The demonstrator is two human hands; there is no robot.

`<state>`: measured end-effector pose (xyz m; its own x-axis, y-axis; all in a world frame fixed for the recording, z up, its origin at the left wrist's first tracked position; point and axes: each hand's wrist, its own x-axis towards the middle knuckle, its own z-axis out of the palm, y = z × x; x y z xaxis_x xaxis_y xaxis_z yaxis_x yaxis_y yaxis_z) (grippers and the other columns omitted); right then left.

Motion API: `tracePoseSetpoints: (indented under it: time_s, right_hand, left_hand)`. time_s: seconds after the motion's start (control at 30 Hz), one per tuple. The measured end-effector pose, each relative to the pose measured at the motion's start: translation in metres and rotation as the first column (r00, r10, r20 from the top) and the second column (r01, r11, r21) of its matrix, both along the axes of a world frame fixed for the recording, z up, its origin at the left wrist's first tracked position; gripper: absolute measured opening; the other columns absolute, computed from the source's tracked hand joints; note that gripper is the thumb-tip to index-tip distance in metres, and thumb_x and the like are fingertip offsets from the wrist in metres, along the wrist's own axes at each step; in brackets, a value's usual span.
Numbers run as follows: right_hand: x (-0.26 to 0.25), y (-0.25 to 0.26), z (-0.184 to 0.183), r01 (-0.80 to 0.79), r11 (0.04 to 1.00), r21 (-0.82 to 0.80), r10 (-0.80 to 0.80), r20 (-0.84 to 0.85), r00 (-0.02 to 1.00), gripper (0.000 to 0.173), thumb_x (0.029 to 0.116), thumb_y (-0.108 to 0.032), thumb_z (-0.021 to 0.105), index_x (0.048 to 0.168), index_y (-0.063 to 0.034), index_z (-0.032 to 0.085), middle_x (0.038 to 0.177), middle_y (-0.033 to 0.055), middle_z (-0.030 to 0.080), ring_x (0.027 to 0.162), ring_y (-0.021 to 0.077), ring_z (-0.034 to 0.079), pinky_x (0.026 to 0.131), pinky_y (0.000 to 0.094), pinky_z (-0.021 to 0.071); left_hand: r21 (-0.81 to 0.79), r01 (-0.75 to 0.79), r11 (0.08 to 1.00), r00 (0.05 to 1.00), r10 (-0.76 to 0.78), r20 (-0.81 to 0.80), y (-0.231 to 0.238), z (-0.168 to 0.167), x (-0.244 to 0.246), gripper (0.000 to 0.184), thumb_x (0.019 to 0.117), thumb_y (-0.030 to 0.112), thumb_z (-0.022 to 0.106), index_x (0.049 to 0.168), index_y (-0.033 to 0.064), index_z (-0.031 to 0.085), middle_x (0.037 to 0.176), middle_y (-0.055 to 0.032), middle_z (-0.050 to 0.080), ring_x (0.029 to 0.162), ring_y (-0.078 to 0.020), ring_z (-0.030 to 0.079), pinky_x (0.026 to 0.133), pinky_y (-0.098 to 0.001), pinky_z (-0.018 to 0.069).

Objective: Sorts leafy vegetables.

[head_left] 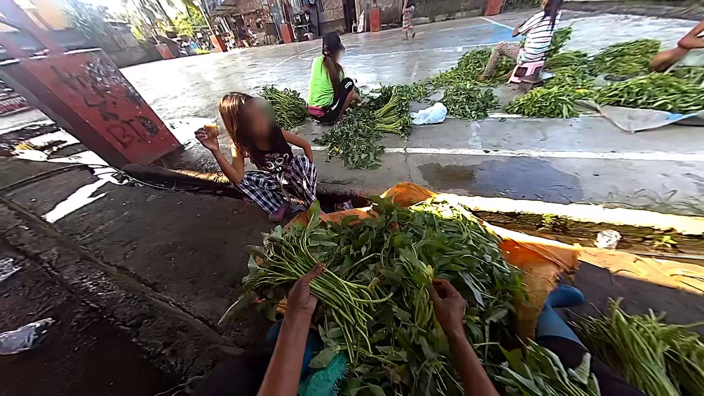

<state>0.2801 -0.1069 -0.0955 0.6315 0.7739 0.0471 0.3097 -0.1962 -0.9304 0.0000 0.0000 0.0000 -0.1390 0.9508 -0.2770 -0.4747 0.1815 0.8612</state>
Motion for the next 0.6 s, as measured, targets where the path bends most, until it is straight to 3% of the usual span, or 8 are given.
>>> tracePoseSetpoints:
  time_s: [0.07, 0.1, 0.17, 0.23, 0.33, 0.43, 0.5, 0.6]
  right_hand:
    - [-0.008, -0.002, 0.028, 0.021, 0.981, 0.195, -0.008, -0.070, 0.998, 0.024, 0.0952, -0.010, 0.067, 0.113, 0.0062, 0.068, 0.089, 0.0106, 0.070, 0.075, 0.0109, 0.064, 0.074, 0.0289, 0.0543]
    - [-0.009, -0.003, 0.035, -0.017, 0.978, 0.208, 0.043, -0.120, 0.992, 0.026, 0.0950, -0.010, 0.067, 0.115, 0.0062, 0.067, 0.088, 0.0082, 0.069, 0.074, 0.0074, 0.062, 0.072, 0.0254, 0.0531]
    - [-0.007, -0.004, 0.039, -0.173, 0.978, 0.115, 0.196, -0.240, 0.951, 0.034, 0.0974, -0.008, 0.064, 0.127, 0.0067, 0.062, 0.095, 0.0105, 0.069, 0.079, 0.0097, 0.062, 0.076, 0.0277, 0.0523]
    - [-0.015, -0.009, 0.044, -0.274, 0.950, 0.149, 0.305, -0.264, 0.915, 0.036, 0.0955, -0.006, 0.064, 0.129, 0.0069, 0.063, 0.103, 0.0096, 0.069, 0.083, 0.0074, 0.063, 0.080, 0.0243, 0.0536]
    - [-0.043, -0.016, 0.050, -0.295, 0.881, 0.369, 0.367, -0.142, 0.919, 0.032, 0.0875, -0.002, 0.068, 0.118, 0.0072, 0.069, 0.096, 0.0053, 0.065, 0.078, 0.0007, 0.060, 0.074, 0.0172, 0.0532]
    - [-0.061, -0.017, 0.038, -0.375, 0.834, 0.405, 0.361, 0.114, 0.926, 0.027, 0.0850, -0.002, 0.069, 0.110, 0.0004, 0.077, 0.090, 0.0104, 0.067, 0.073, 0.0051, 0.060, 0.069, 0.0197, 0.0529]
    - [-0.069, -0.018, 0.031, -0.428, 0.817, 0.387, 0.360, 0.237, 0.902, 0.027, 0.0865, -0.005, 0.069, 0.111, -0.0058, 0.079, 0.087, 0.0113, 0.067, 0.069, 0.0086, 0.060, 0.066, 0.0221, 0.0528]
    - [-0.078, -0.023, 0.025, -0.442, 0.819, 0.366, 0.342, 0.308, 0.888, 0.036, 0.0852, -0.006, 0.068, 0.121, -0.0028, 0.075, 0.082, 0.0112, 0.066, 0.066, 0.0125, 0.059, 0.064, 0.0251, 0.0524]
  left_hand:
    - [-0.042, 0.029, 0.999, 0.999, -0.028, 0.023, 0.000, -0.002, 0.002, 0.018, 0.0999, -0.005, 0.050, 0.115, 0.0015, 0.058, 0.087, -0.0069, 0.067, 0.075, -0.0133, 0.068, 0.069, -0.0291, 0.0596]
    - [-0.062, 0.048, 0.997, 0.998, -0.046, 0.035, 0.000, -0.003, 0.004, 0.015, 0.1005, -0.004, 0.049, 0.112, 0.0022, 0.058, 0.086, -0.0070, 0.067, 0.074, -0.0135, 0.068, 0.068, -0.0292, 0.0598]
    - [-0.107, 0.074, 0.991, 0.996, -0.069, 0.053, -0.002, -0.007, 0.010, 0.011, 0.1006, -0.002, 0.050, 0.109, 0.0007, 0.057, 0.087, -0.0096, 0.068, 0.076, -0.0154, 0.069, 0.069, -0.0304, 0.0600]
    - [-0.128, 0.089, 0.988, 0.996, -0.085, 0.038, -0.007, -0.010, 0.016, 0.011, 0.0991, -0.004, 0.052, 0.109, -0.0024, 0.057, 0.089, -0.0116, 0.069, 0.077, -0.0163, 0.068, 0.069, -0.0308, 0.0596]
    - [-0.138, 0.133, 0.981, 0.990, -0.138, -0.030, -0.013, -0.008, 0.023, 0.013, 0.0981, -0.005, 0.054, 0.109, -0.0034, 0.061, 0.089, -0.0095, 0.068, 0.077, -0.0143, 0.067, 0.070, -0.0279, 0.0584]
    - [-0.159, 0.211, 0.964, 0.969, -0.227, -0.091, -0.019, -0.009, 0.027, 0.014, 0.0982, -0.002, 0.057, 0.110, -0.0036, 0.064, 0.092, -0.0098, 0.069, 0.082, -0.0155, 0.067, 0.076, -0.0294, 0.0576]
    - [-0.181, 0.254, 0.950, 0.953, -0.278, -0.121, -0.023, -0.006, 0.030, 0.013, 0.0973, -0.001, 0.060, 0.108, -0.0032, 0.066, 0.092, -0.0099, 0.071, 0.083, -0.0160, 0.068, 0.077, -0.0304, 0.0577]
    - [-0.255, 0.234, 0.938, 0.951, -0.275, -0.139, -0.026, -0.008, 0.036, 0.012, 0.0941, -0.002, 0.065, 0.106, -0.0036, 0.067, 0.090, -0.0105, 0.071, 0.082, -0.0162, 0.069, 0.077, -0.0306, 0.0576]
